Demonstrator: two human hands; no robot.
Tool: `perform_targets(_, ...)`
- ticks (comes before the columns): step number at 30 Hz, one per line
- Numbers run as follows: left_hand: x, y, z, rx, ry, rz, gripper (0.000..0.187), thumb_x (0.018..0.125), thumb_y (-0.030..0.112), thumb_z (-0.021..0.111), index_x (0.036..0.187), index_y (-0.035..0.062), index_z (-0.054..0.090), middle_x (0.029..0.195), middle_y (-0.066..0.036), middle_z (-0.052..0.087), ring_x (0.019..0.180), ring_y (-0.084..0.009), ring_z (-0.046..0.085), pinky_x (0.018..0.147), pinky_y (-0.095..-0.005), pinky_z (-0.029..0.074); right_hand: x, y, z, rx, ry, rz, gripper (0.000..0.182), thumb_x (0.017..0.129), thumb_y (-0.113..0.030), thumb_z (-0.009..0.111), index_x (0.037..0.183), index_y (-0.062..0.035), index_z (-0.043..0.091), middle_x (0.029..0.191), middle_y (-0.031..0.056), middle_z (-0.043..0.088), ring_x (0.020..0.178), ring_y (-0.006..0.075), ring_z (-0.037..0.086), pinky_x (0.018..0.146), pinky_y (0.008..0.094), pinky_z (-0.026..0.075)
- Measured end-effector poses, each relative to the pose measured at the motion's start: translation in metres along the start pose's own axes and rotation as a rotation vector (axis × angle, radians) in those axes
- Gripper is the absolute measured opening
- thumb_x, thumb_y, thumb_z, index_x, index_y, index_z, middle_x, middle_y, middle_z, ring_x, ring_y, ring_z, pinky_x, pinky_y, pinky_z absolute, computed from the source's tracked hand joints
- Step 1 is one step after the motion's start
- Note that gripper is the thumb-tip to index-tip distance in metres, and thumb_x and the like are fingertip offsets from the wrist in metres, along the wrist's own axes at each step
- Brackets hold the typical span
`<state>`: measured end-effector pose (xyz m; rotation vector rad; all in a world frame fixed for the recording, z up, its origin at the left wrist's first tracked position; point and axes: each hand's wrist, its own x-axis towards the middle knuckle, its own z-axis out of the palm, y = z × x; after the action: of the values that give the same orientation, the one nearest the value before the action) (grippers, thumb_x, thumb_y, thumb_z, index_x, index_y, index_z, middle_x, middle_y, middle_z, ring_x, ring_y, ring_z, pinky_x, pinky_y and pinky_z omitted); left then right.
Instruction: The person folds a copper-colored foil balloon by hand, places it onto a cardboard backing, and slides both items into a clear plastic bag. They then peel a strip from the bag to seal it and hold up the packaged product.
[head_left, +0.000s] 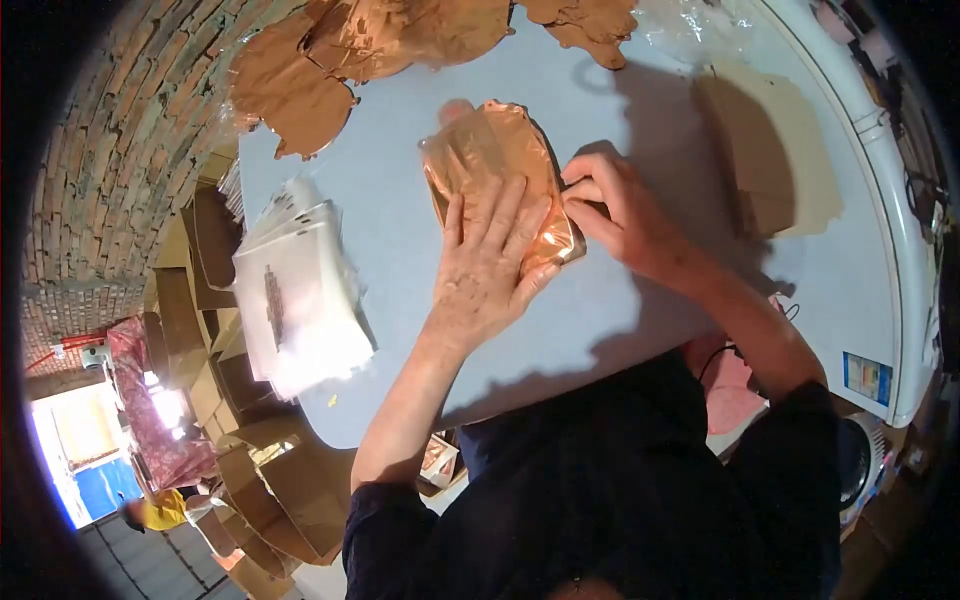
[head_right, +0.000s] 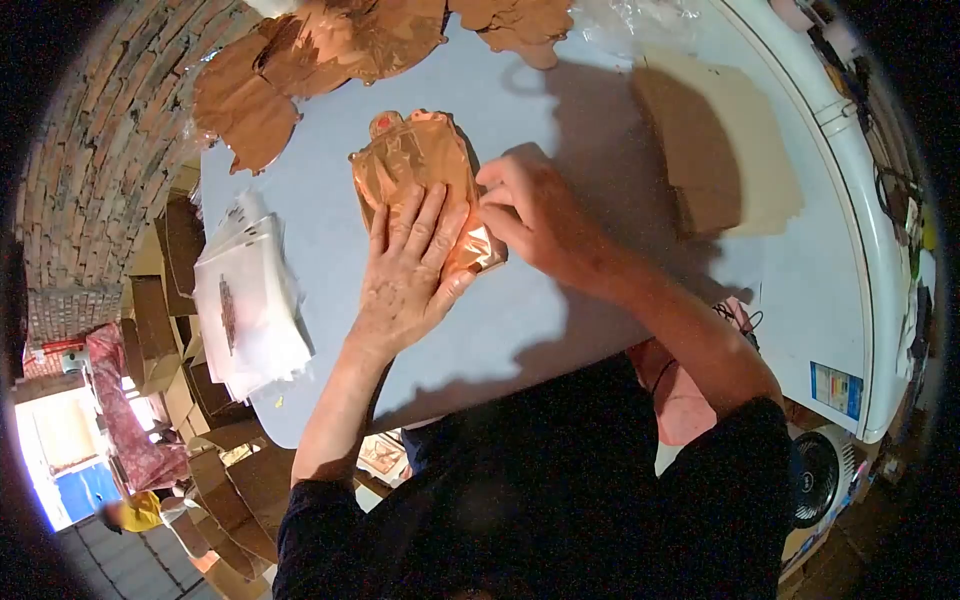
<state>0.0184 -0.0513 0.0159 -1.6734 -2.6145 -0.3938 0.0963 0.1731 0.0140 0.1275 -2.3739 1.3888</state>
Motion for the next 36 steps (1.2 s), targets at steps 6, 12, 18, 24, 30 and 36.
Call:
perform_targets(6, 0.001, 0.002, -0.002, -0.031, 0.01, -0.007, 0.071, 0.103, 0.051, 0.054, 0.162, 0.0143, 0.039, 0.171, -0.014, 0.029, 0.159, -0.0342, 0.022, 0.128, -0.0595, 0.013, 0.027, 0.018, 0.011, -0.054, 0.07, 0.054, 0.022, 0.093, -0.008, 0.072, 0.106, 0.0016, 0.057, 0.083, 0.0144, 0.074, 0.08, 0.0291, 0.07, 0.078, 0.04, 0.053)
perform_targets(12, 0.0, 0.001, 0.0, -0.023, 0.007, -0.016, 0.07, 0.103, 0.052, 0.054, 0.163, 0.0188, 0.039, 0.171, -0.013, 0.029, 0.159, -0.034, 0.022, 0.128, -0.0596, 0.012, 0.063, 0.03, 0.014, -0.195, 0.038, 0.145, 0.023, 0.092, -0.016, 0.074, 0.103, 0.0004, 0.062, 0.087, 0.0111, 0.075, 0.081, 0.0256, 0.072, 0.076, 0.0377, 0.054)
perform_targets(18, 0.0, 0.0, 0.002, -0.003, 0.022, 0.007, 0.067, 0.104, 0.054, 0.052, 0.162, 0.0228, 0.042, 0.171, -0.014, 0.029, 0.158, -0.0346, 0.024, 0.128, -0.0595, 0.013, 0.093, 0.036, 0.01, -0.279, -0.069, 0.195, 0.023, 0.093, -0.018, 0.072, 0.105, 0.0005, 0.066, 0.091, 0.0125, 0.075, 0.084, 0.0242, 0.071, 0.077, 0.0373, 0.054)
perform_targets(24, 0.0, 0.0, 0.002, 0.01, 0.031, 0.007, 0.064, 0.104, 0.055, 0.052, 0.16, 0.0242, 0.045, 0.17, -0.015, 0.03, 0.157, -0.0352, 0.025, 0.128, -0.0598, 0.014, 0.093, 0.042, 0.013, -0.141, -0.073, 0.189, 0.02, 0.094, -0.014, 0.07, 0.107, 0.0002, 0.065, 0.087, 0.0095, 0.073, 0.08, 0.0206, 0.068, 0.076, 0.0356, 0.054)
perform_targets(30, 0.0, 0.0, 0.003, 0.005, 0.05, 0.01, 0.062, 0.104, 0.055, 0.052, 0.158, 0.0255, 0.047, 0.169, -0.015, 0.032, 0.157, -0.0357, 0.026, 0.128, -0.06, 0.014, 0.089, 0.042, 0.014, -0.181, -0.032, -0.011, 0.014, 0.095, -0.01, 0.067, 0.108, -0.0031, 0.064, 0.09, 0.0062, 0.072, 0.092, 0.0227, 0.065, 0.085, 0.037, 0.053)
perform_targets(36, 0.001, 0.0, 0.002, 0.006, 0.034, 0.005, 0.061, 0.104, 0.055, 0.052, 0.157, 0.0256, 0.048, 0.168, -0.016, 0.034, 0.157, -0.0361, 0.026, 0.128, -0.0599, 0.014, 0.089, 0.054, 0.018, -0.267, 0.01, -0.121, 0.017, 0.094, -0.008, 0.066, 0.11, -0.0065, 0.065, 0.101, 0.0057, 0.071, 0.101, 0.0272, 0.061, 0.093, 0.0401, 0.05)
